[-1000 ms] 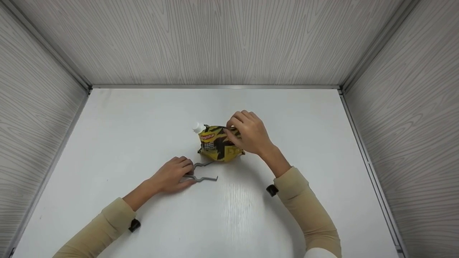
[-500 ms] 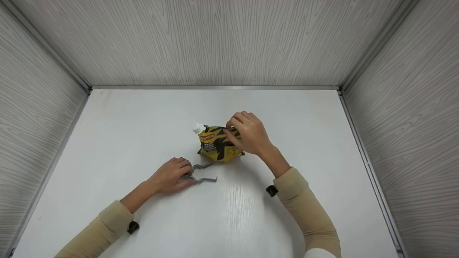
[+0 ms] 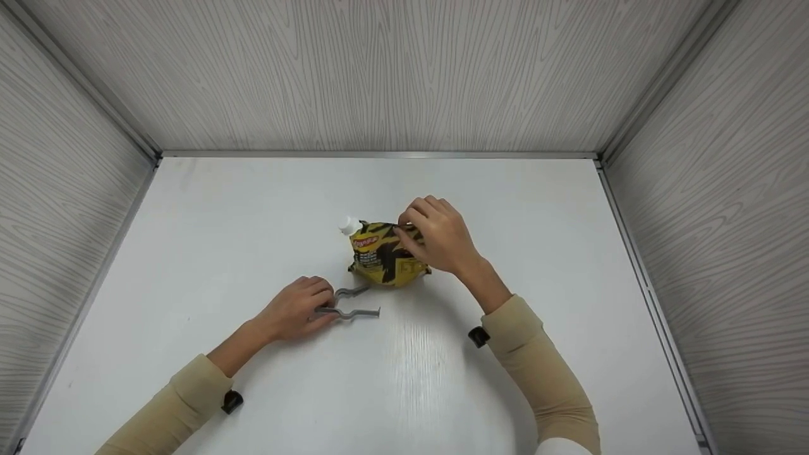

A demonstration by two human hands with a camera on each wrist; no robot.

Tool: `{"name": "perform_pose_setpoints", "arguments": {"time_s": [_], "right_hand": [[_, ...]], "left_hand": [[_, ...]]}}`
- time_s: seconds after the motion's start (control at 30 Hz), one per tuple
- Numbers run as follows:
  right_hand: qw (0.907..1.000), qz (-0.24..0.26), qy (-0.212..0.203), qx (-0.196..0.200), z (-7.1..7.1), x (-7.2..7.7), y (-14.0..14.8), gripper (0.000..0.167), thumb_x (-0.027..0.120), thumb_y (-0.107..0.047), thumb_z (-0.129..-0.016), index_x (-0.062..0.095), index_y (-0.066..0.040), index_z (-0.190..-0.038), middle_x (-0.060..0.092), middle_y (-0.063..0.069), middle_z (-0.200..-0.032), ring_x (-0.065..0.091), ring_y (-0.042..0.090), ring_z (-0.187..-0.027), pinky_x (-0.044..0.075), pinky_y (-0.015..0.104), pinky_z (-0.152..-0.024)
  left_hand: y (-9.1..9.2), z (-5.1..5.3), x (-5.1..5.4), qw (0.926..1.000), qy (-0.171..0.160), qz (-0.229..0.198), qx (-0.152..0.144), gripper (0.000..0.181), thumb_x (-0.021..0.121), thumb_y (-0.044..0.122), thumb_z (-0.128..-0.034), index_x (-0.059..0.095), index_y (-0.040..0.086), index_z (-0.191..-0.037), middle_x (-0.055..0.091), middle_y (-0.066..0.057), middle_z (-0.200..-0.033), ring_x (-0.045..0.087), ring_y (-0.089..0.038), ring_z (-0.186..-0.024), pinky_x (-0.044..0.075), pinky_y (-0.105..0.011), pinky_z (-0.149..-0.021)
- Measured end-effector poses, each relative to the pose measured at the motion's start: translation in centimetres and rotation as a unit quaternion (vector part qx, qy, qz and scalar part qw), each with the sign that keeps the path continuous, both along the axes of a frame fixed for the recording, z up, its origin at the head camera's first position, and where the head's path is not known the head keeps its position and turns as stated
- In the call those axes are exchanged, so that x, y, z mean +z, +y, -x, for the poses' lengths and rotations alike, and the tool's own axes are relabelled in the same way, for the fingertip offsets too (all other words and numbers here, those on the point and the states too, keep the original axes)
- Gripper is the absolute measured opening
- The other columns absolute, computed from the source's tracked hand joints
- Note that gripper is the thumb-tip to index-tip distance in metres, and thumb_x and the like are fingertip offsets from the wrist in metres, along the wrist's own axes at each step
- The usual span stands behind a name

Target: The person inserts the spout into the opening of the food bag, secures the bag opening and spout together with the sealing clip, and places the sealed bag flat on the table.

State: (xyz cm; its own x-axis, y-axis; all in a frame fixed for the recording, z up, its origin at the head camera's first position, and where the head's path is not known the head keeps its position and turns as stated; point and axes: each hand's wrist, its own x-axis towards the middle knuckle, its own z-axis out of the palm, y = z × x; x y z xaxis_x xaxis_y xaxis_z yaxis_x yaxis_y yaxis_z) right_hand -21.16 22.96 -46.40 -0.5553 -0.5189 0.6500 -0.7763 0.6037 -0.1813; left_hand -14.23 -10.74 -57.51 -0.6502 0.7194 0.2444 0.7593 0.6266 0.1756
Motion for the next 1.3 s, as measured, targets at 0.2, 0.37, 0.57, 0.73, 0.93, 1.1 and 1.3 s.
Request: {"name": "perform_pose_setpoints", "arguments": {"time_s": [0.2,0.37,0.57,0.73,0.93,1.1,1.3], "right_hand": [[1.0000,0.004,-0.003,0.002,0.0,-0.1,0.0,0.011,0.078,-0.017,-0.095,0.071,-0.008,-0.096,0.071,0.011,-0.095,0.066,0.030,-0.088,0.054,0.046,-0.082],[1.0000,0.000,-0.004,0.003,0.0,-0.1,0.0,0.011,0.078,-0.018,-0.095,0.071,-0.009,-0.096,0.070,0.011,-0.095,0.065,0.030,-0.088,0.054,0.046,-0.082],[1.0000,0.000,-0.007,0.002,-0.1,0.0,-0.1,0.011,0.077,-0.018,-0.095,0.071,-0.009,-0.096,0.070,0.010,-0.095,0.065,0.030,-0.087,0.054,0.046,-0.081],[1.0000,0.000,-0.005,0.001,0.0,0.0,0.0,0.011,0.078,-0.018,-0.095,0.071,-0.009,-0.095,0.070,0.010,-0.095,0.065,0.030,-0.087,0.054,0.046,-0.081],[1.0000,-0.002,-0.004,0.001,0.0,-0.1,0.0,0.011,0.078,-0.018,-0.095,0.071,-0.009,-0.095,0.070,0.010,-0.095,0.065,0.030,-0.087,0.054,0.046,-0.081],[1.0000,-0.003,-0.002,-0.001,0.0,0.0,0.0,0.011,0.078,-0.018,-0.095,0.071,-0.009,-0.095,0.071,0.011,-0.095,0.066,0.030,-0.087,0.054,0.046,-0.081],[1.0000,-0.002,0.008,0.001,0.0,-0.1,0.1,0.011,0.078,-0.017,-0.094,0.071,-0.009,-0.095,0.071,0.011,-0.095,0.066,0.030,-0.087,0.055,0.046,-0.080]], "left_hand": [[-0.3,-0.1,0.1,0.9998,0.016,-0.014,0.001,0.027,0.074,0.043,-0.0977,0.066,0.017,-0.096,0.071,0.001,-0.104,0.067,-0.019,-0.105,0.056,-0.037,-0.089],[-0.6,-0.2,0.4,0.9996,0.019,-0.020,0.009,0.026,0.076,0.041,-0.0965,0.067,0.017,-0.097,0.072,0.001,-0.105,0.068,-0.018,-0.104,0.057,-0.036,-0.089],[-1.2,-0.6,0.7,0.9983,0.020,-0.050,0.023,0.024,0.079,0.038,-0.0944,0.068,0.017,-0.097,0.071,0.002,-0.102,0.066,-0.016,-0.100,0.056,-0.034,-0.088],[-1.9,-0.8,0.9,0.9958,0.039,-0.076,0.034,0.025,0.082,0.036,-0.0922,0.068,0.017,-0.098,0.070,0.003,-0.099,0.064,-0.016,-0.097,0.055,-0.033,-0.085],[-2.5,-0.9,1.1,0.9932,0.048,-0.097,0.041,0.026,0.085,0.032,-0.0905,0.068,0.014,-0.098,0.071,0.002,-0.097,0.064,-0.016,-0.098,0.057,-0.034,-0.087],[-2.7,-0.8,1.4,0.9914,0.065,-0.104,0.046,0.026,0.086,0.032,-0.0892,0.068,0.015,-0.097,0.070,0.002,-0.096,0.064,-0.016,-0.097,0.057,-0.033,-0.086],[-2.8,-0.6,1.9,0.9891,0.094,-0.103,0.048,0.025,0.086,0.032,-0.0885,0.069,0.015,-0.094,0.070,0.002,-0.094,0.063,-0.017,-0.098,0.057,-0.034,-0.087]]}}
